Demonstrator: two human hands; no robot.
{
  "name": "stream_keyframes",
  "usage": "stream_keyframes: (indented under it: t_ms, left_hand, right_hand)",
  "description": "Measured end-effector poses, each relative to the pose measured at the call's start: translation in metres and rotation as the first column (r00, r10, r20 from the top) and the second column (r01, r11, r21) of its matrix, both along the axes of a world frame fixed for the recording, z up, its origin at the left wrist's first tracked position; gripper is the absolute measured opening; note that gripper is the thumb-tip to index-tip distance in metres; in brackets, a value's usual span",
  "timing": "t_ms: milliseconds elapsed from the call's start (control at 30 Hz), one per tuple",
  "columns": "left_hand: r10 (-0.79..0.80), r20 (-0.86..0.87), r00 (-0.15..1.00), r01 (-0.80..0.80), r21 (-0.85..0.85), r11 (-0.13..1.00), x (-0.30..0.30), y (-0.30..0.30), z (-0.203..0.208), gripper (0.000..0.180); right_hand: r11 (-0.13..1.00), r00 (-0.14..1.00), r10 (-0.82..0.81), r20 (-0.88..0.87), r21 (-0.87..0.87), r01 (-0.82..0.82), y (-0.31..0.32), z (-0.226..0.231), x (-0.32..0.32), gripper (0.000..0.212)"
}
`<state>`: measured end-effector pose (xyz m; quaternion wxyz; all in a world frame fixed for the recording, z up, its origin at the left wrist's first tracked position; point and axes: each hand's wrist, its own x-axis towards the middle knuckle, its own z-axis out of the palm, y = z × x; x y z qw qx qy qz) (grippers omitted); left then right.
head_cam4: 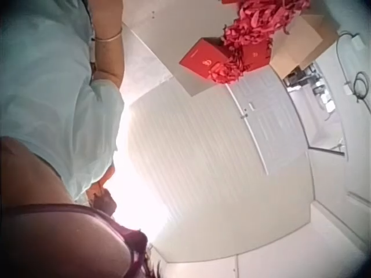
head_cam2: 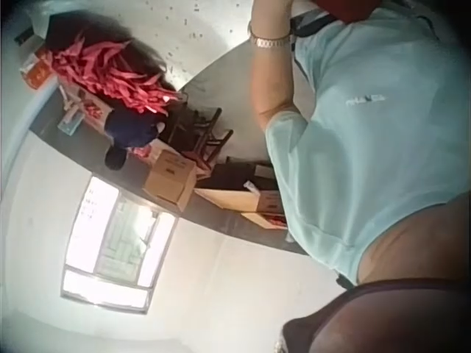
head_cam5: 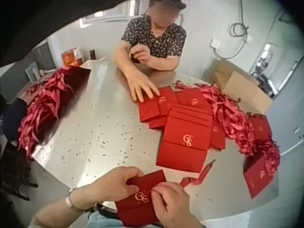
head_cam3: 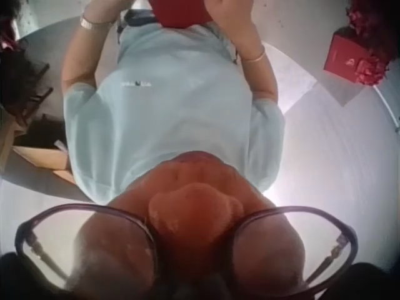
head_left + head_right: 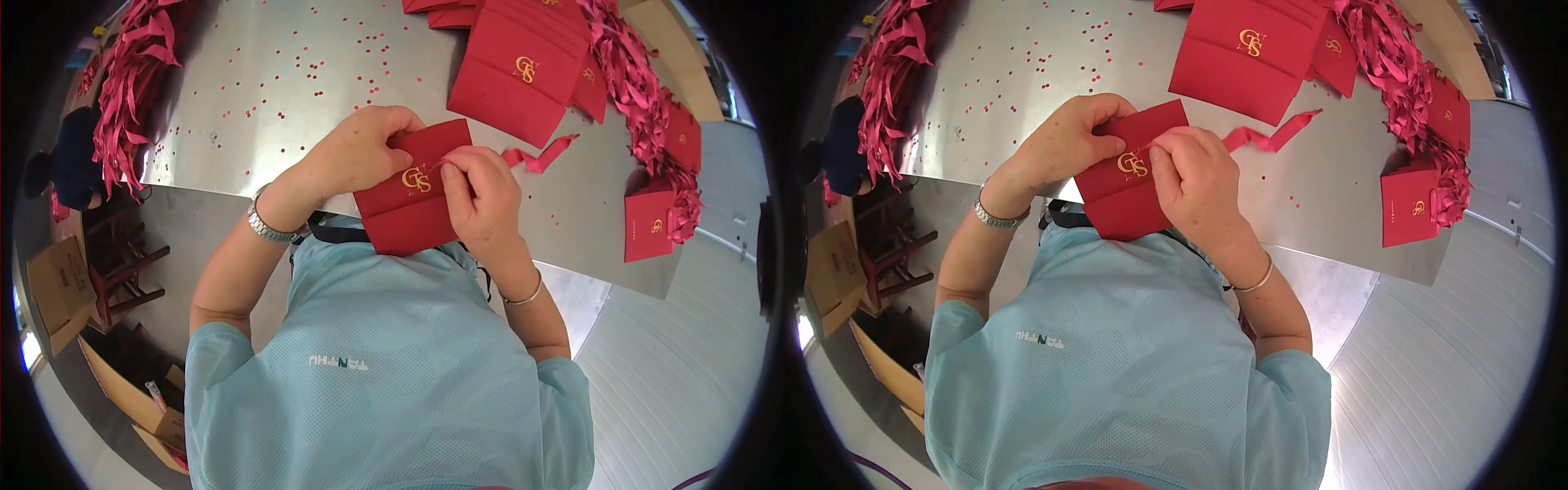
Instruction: The person picks up a red envelope and a pink ribbon, threads the ribbon through the holes in the envelope by hand, and ties it into a bow. They then place the finished envelope onto a stack on the table and repeat the process.
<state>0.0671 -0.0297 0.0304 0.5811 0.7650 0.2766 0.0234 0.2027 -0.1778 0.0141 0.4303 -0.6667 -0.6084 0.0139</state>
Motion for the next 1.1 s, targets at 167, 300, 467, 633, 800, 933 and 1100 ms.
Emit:
stream_keyframes:
  t_ms: [167, 300, 467, 633, 800, 933, 1100]
  left_hand:
    - [0.100, 0.024, 0.995, -0.092, -0.227, 0.970, 0.006, -0.004, -0.004, 0.022]
    - [0.096, 0.029, 0.995, -0.084, -0.290, 0.953, 0.006, -0.003, -0.005, 0.021]
    - [0.149, 0.030, 0.988, -0.128, -0.364, 0.923, 0.005, -0.005, -0.005, 0.021]
    - [0.152, 0.023, 0.988, -0.133, -0.365, 0.921, 0.003, -0.008, -0.006, 0.022]
    - [0.149, 0.006, 0.989, -0.137, -0.375, 0.917, 0.003, -0.010, -0.004, 0.023]
    - [0.152, 0.084, 0.985, -0.109, -0.381, 0.918, 0.001, -0.011, -0.011, 0.023]
    - [0.133, 0.141, 0.981, -0.078, -0.342, 0.936, 0.001, -0.012, -0.017, 0.023]
  right_hand:
    - [0.988, 0.984, -0.107, -0.146, -0.129, 0.088, 0.005, 0.001, -0.004, 0.008]
    - [0.993, 0.993, -0.105, -0.060, -0.059, 0.101, 0.005, 0.006, 0.005, 0.009]
    - [0.990, 0.999, -0.044, 0.031, -0.132, 0.048, 0.006, 0.012, 0.008, 0.008]
    - [0.972, 0.987, -0.022, 0.158, -0.227, 0.057, 0.010, 0.020, 0.007, 0.011]
    - [0.940, 0.978, 0.008, 0.210, -0.336, 0.065, 0.014, 0.027, 0.010, 0.018]
    - [0.926, 0.974, 0.050, 0.222, -0.376, 0.038, 0.017, 0.032, 0.013, 0.020]
    - [0.855, 0.999, -0.027, -0.017, -0.518, 0.014, 0.022, 0.036, 0.014, 0.020]
